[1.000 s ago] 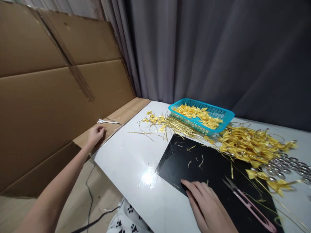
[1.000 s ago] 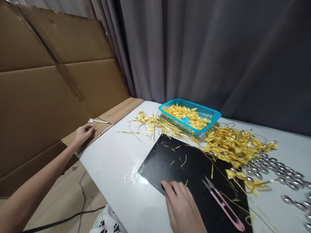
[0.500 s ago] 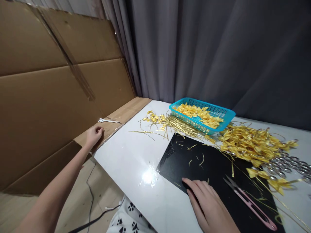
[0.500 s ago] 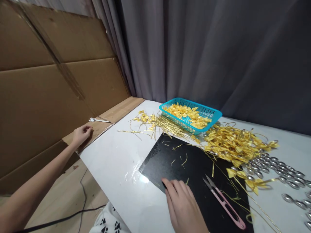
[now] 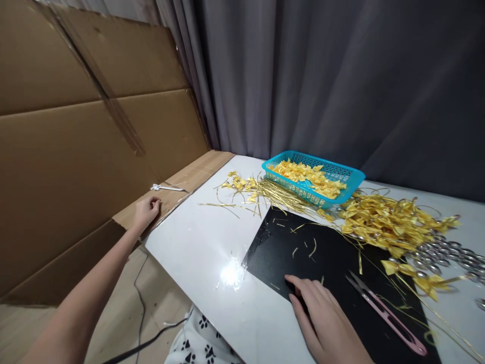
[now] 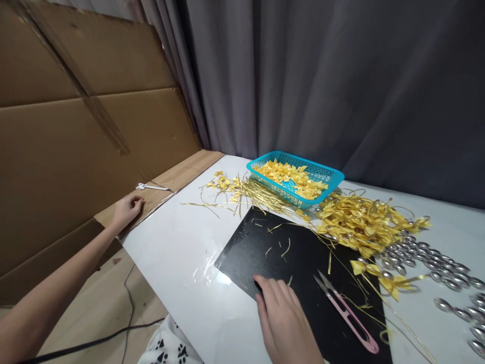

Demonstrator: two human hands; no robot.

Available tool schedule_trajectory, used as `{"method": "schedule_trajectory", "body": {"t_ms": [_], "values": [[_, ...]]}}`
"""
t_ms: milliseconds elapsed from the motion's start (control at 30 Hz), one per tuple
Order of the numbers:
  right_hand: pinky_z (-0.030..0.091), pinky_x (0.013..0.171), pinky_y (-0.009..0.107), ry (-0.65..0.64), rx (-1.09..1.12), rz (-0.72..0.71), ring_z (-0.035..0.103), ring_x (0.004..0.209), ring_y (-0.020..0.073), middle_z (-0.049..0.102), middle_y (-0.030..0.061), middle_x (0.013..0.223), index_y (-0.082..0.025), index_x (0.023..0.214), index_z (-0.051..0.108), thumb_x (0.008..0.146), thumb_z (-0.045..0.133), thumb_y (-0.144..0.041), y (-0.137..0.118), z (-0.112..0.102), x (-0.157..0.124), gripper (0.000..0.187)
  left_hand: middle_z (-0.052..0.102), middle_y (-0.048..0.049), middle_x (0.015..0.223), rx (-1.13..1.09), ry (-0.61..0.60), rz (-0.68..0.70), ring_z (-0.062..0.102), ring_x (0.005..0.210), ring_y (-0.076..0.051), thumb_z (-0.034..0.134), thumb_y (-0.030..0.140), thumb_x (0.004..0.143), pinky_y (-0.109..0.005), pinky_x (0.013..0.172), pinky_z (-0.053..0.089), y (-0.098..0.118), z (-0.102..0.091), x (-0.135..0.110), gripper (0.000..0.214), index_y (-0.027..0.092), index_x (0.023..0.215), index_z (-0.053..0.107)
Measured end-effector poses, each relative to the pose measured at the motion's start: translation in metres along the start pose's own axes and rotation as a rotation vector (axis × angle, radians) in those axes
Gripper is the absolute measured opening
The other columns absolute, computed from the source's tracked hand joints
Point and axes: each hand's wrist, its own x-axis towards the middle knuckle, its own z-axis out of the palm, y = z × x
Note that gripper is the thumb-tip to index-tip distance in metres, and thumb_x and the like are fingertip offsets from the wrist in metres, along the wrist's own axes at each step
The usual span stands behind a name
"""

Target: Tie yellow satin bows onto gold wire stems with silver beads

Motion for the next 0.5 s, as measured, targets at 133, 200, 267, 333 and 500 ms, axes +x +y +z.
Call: {"method": "schedule_trajectory", "body": {"t_ms": [133,200,267,333,500], "values": [[0.047,0.065,0.03,-0.012,0.022,0.009,0.06,0.068,0.0166,0.062,0.0033,0.077,-0.015,0.107,0.049,0.091,0.034,-0.015,-0.0001,0.0007,-0.0018,0.022,0.059,-0.0083,0.112,-0.009,0.02,-0.016,0.06,0.095,-0.021,0.055,0.031,0.088,-0.041,0.08,0.052,0.0038,-0.0017,-0.0026,0.03,0.015,0.113,0.056],[0.047,0.065,0.03,-0.015,0.033,0.017,0.059,0.069,0.0168,0.062,0.0036,0.078,-0.015,0.107,0.049,0.091,0.035,-0.014,-0.0001,0.0013,-0.0032,0.022,0.059,-0.0083,0.112,-0.015,0.037,-0.033,0.06,0.095,-0.021,0.055,0.031,0.088,-0.041,0.08,0.052,0.0056,-0.0033,-0.0041,0.03,0.015,0.113,0.056],[0.047,0.065,0.03,-0.026,0.045,0.019,0.059,0.069,0.017,0.062,0.0039,0.078,-0.015,0.107,0.049,0.09,0.035,-0.014,0.0001,0.0018,-0.0047,0.022,0.059,-0.0083,0.112,-0.02,0.055,-0.057,0.06,0.094,-0.021,0.054,0.031,0.088,-0.041,0.079,0.052,0.007,-0.0051,-0.0055,0.03,0.015,0.113,0.056],[0.047,0.065,0.03,-0.03,0.051,0.022,0.059,0.07,0.0172,0.062,0.004,0.079,-0.016,0.108,0.049,0.09,0.035,-0.014,0.0005,0.0019,-0.0057,0.022,0.059,-0.0083,0.112,-0.023,0.065,-0.079,0.06,0.094,-0.021,0.054,0.031,0.088,-0.041,0.079,0.052,0.0079,-0.0067,-0.0066,0.03,0.015,0.113,0.056],[0.047,0.068,0.031,-0.022,0.04,0.027,0.06,0.071,0.0177,0.063,0.0041,0.08,-0.016,0.109,0.048,0.091,0.034,-0.013,0.0005,0.0009,-0.0045,0.023,0.059,-0.0082,0.112,-0.021,0.06,-0.104,0.06,0.094,-0.021,0.055,0.031,0.088,-0.041,0.079,0.052,0.0097,-0.0087,-0.0079,0.03,0.015,0.113,0.056]]}}
